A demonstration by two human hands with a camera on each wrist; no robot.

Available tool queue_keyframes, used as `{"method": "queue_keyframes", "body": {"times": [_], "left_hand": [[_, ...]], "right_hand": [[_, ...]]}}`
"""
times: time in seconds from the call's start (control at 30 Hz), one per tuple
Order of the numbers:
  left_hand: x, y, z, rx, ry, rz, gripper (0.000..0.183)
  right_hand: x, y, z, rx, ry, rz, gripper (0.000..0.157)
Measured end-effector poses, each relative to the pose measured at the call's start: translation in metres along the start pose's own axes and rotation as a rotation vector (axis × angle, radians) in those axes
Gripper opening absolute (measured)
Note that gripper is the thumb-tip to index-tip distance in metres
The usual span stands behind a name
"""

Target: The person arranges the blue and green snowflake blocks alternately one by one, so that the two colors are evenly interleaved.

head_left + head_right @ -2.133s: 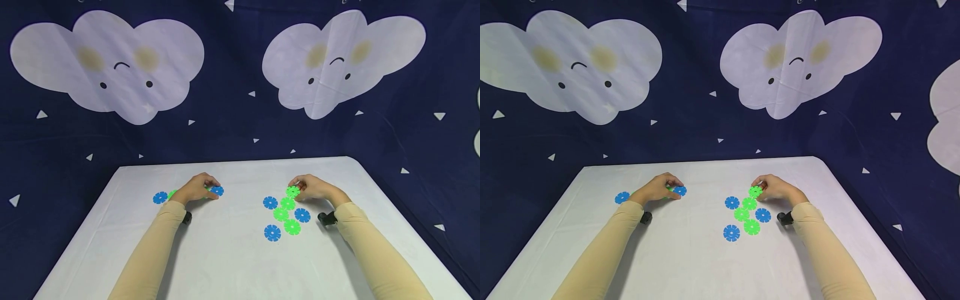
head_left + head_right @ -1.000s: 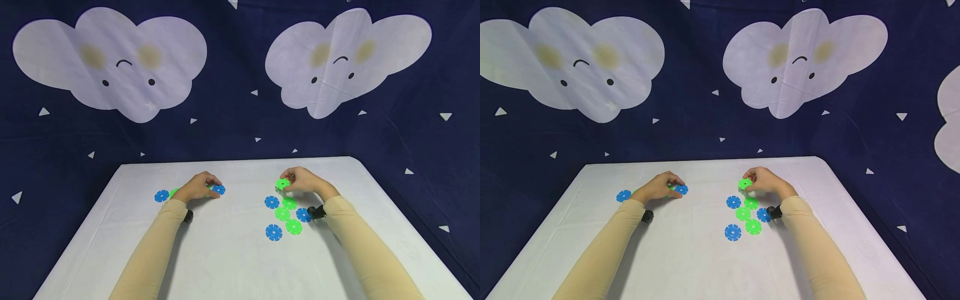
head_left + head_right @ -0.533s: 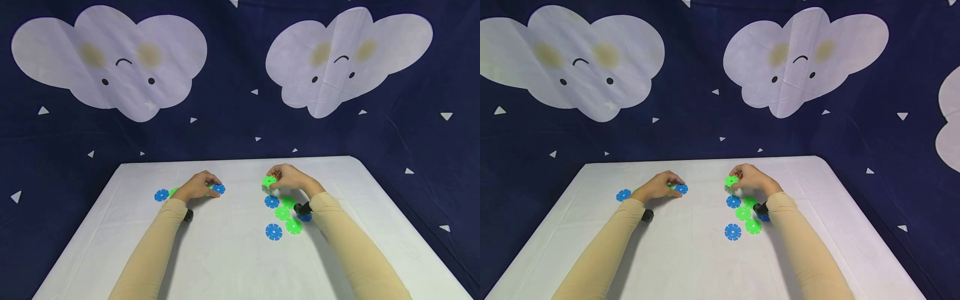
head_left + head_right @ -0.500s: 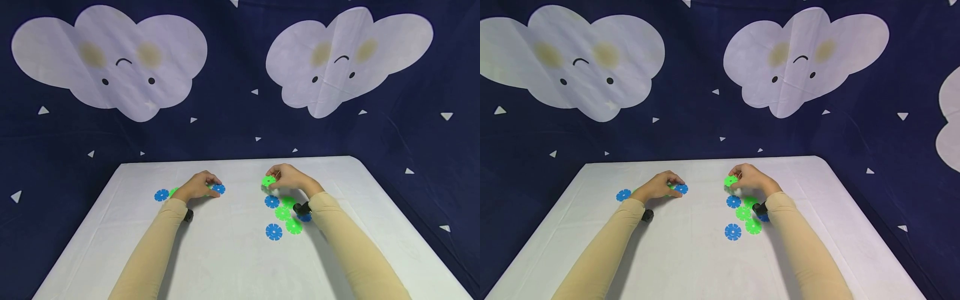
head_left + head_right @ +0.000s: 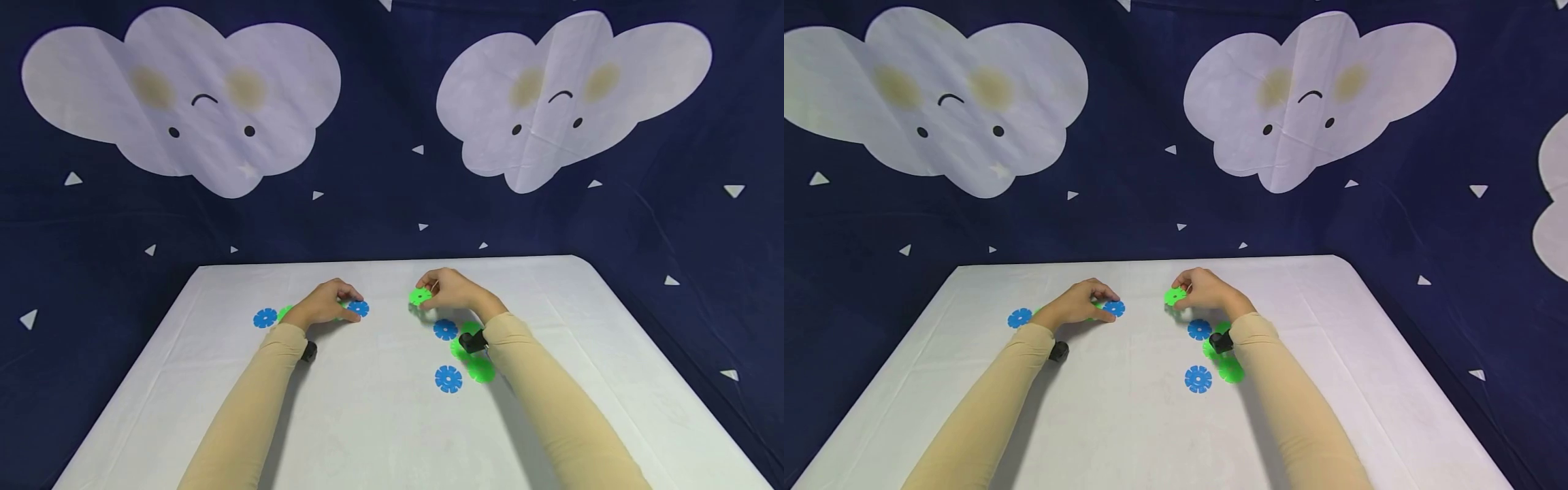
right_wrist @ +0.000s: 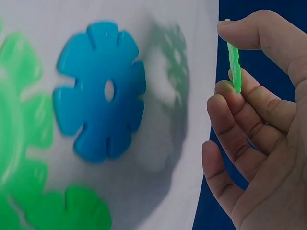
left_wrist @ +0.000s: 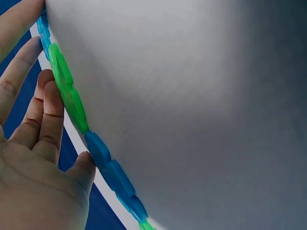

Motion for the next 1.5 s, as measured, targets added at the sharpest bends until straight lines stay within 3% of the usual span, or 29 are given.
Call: {"method": "queue_keyframes", "body": {"times": [0.87, 1.5], "left_hand": [[-0.001, -0.001, 0.001, 0.002, 0.014, 0.006, 0.039], [-0.001, 0.0, 0.0, 0.006, 0.015, 0.005, 0.04]], "right_hand": [[0.033, -0.036, -0.02, 0.002, 0.01, -0.026, 0.045], [0.046, -0.058, -0.036, -0.013, 0.001, -0.036, 0.042]]}}
Point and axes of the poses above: each hand's wrist, its own x-axis towards the middle knuckle, its own y-axis out of the back of the hand, z = x × y, the point moved 2 cm from there along x, towards the middle knuckle, and after that the axes turned 9 degrees about y, right-handed, at the moved point
